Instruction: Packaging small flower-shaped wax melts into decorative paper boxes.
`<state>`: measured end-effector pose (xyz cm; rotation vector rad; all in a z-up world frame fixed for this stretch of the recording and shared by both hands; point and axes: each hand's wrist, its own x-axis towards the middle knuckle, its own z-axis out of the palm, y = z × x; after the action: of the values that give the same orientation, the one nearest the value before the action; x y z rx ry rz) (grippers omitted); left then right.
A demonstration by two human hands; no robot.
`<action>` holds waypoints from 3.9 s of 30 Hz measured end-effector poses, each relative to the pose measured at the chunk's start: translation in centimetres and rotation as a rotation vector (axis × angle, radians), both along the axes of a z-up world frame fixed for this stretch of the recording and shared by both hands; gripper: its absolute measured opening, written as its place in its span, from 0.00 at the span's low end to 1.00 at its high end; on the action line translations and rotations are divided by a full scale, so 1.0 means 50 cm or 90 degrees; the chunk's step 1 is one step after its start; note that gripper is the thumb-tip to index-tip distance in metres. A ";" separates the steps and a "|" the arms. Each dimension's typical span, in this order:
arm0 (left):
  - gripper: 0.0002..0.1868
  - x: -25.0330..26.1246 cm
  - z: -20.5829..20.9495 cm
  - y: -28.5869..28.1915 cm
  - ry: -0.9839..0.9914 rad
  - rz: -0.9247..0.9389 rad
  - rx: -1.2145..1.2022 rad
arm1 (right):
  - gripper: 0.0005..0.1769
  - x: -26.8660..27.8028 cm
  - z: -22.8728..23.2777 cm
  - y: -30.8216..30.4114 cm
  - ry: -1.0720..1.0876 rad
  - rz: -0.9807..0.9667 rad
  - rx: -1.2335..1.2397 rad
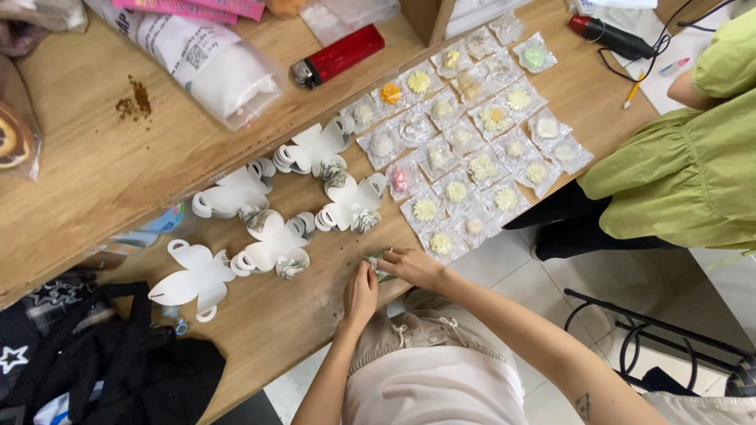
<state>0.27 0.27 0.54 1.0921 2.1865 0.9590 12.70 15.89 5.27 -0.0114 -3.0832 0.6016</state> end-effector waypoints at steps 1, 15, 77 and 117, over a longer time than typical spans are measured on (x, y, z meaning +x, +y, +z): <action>0.08 -0.002 0.001 0.002 -0.003 -0.004 0.011 | 0.15 -0.002 0.004 -0.002 -0.005 0.011 0.033; 0.06 0.013 0.014 0.005 0.161 -0.041 0.080 | 0.35 0.015 0.021 -0.035 -0.063 -0.159 -0.108; 0.61 -0.116 0.103 0.004 0.016 -0.129 -0.064 | 0.27 -0.024 0.100 -0.032 0.070 -0.042 0.038; 0.06 0.033 -0.042 0.003 -0.050 0.080 0.128 | 0.07 0.023 0.058 -0.041 -0.017 -0.251 -0.072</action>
<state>1.93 0.43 -1.58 0.9962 2.1512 1.2774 13.84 13.83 8.15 -0.6139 -2.9364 0.7497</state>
